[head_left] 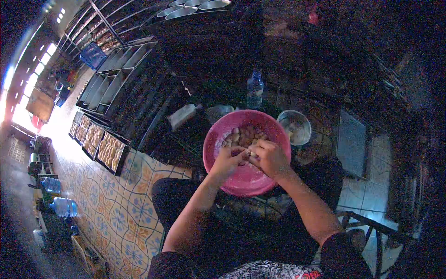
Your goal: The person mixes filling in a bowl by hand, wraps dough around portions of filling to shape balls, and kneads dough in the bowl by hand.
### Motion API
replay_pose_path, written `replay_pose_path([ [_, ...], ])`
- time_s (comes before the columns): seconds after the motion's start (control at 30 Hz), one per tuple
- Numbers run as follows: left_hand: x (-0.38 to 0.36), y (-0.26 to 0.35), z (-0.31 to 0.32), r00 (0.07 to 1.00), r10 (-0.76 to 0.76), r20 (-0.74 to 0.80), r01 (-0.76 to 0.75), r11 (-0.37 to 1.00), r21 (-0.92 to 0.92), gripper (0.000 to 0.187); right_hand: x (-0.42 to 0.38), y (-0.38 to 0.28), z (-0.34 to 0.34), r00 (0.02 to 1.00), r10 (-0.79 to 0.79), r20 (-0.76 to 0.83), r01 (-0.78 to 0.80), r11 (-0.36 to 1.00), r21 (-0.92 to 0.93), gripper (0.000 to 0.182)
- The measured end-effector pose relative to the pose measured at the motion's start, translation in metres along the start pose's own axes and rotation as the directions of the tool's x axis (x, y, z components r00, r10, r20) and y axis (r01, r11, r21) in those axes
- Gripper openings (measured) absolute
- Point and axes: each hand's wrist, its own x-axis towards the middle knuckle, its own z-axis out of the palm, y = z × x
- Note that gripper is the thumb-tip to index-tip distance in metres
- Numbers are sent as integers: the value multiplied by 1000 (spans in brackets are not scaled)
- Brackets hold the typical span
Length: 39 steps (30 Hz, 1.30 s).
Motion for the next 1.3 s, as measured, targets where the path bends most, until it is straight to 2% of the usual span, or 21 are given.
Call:
replay_pose_path([
  [0.03, 0, -1, 3, 1000, -1, 3, 1, 1000, -3, 29, -1, 1, 2, 1000, 3, 3, -3, 1000, -3, 22],
  [0.1, 1, -3, 6, 999, 3, -40, -9, 991, -136, 27, -1, 1, 7, 998, 59, -5, -58, 992, 111, 32],
  [0.13, 5, -6, 5, 999, 4, -39, -10, 991, -137, 27, 0, 2, 10, 998, 59, -6, -58, 992, 110, 32],
  [0.2, 9, -10, 4, 998, -38, -43, 21, 937, -349, 25, 1, 2, 13, 993, -20, -116, 21, 1000, 3, 42],
  [0.23, 9, -10, 2, 998, -38, -43, 20, 938, -347, 25, 1, 2, 13, 993, -20, -117, 21, 1000, 4, 42],
  [0.3, 8, -8, 0, 989, 100, -112, -115, 983, -140, 21, -1, -1, 10, 997, 1, -74, 2, 999, 38, 47],
  [0.33, 9, -7, 0, 989, 100, -112, -115, 984, -139, 21, 0, -2, 8, 997, 1, -75, 2, 999, 38, 47],
  [0.4, 10, -3, 0, 990, 2, -142, -20, 992, -126, 21, 4, -4, 2, 987, 122, -107, -94, 967, 236, 41],
  [0.43, 9, -1, 2, 990, 1, -143, -20, 992, -127, 21, 6, -4, -2, 987, 122, -105, -94, 967, 236, 41],
  [0.5, 9, 1, 7, 968, -65, -241, -28, 931, -363, 26, 9, -2, -9, 992, 108, -71, -81, 947, 311, 32],
  [0.63, 12, -10, 7, 974, -24, -225, -59, 933, -355, 31, 10, 1, -6, 988, 149, -48, -124, 935, 333, 25],
  [0.73, 13, -11, 4, 982, 29, -186, -78, 961, -264, 25, 8, 3, -8, 992, 123, -7, -117, 956, 270, 24],
  [0.8, 12, -7, 0, 991, 60, -121, -61, 998, -8, 24, 7, 5, -8, 999, -9, -48, 18, 981, 191, 29],
  [0.9, 12, -5, 4, 991, 54, -118, -43, 994, 97, 24, 5, 0, -11, 998, -31, -60, 39, 990, 133, 29],
  [1.03, 6, 1, 9, 984, 2, -177, 7, 999, 48, 26, 5, 4, -4, 999, -19, -48, 27, 984, 175, 27],
  [1.1, 0, 5, 9, 976, -139, -165, 102, 971, -215, 28, 6, 4, -2, 995, -24, -92, 44, 975, 219, 27],
  [1.13, 1, 0, 6, 976, -138, -170, 100, 971, -217, 28, 6, 1, -2, 996, -28, -90, 48, 974, 220, 27],
  [1.2, 3, -8, -1, 993, -116, -33, 102, 951, -291, 30, 6, -4, -3, 999, -10, -41, 16, 990, 143, 27],
  [1.23, 3, -8, -1, 993, -115, -33, 100, 951, -291, 30, 6, -5, -1, 999, -11, -41, 17, 990, 142, 27],
  [1.3, 4, -7, -1, 990, -38, -136, 33, 999, -38, 30, 5, -4, 6, 991, -74, -114, 72, 997, -29, 24],
])
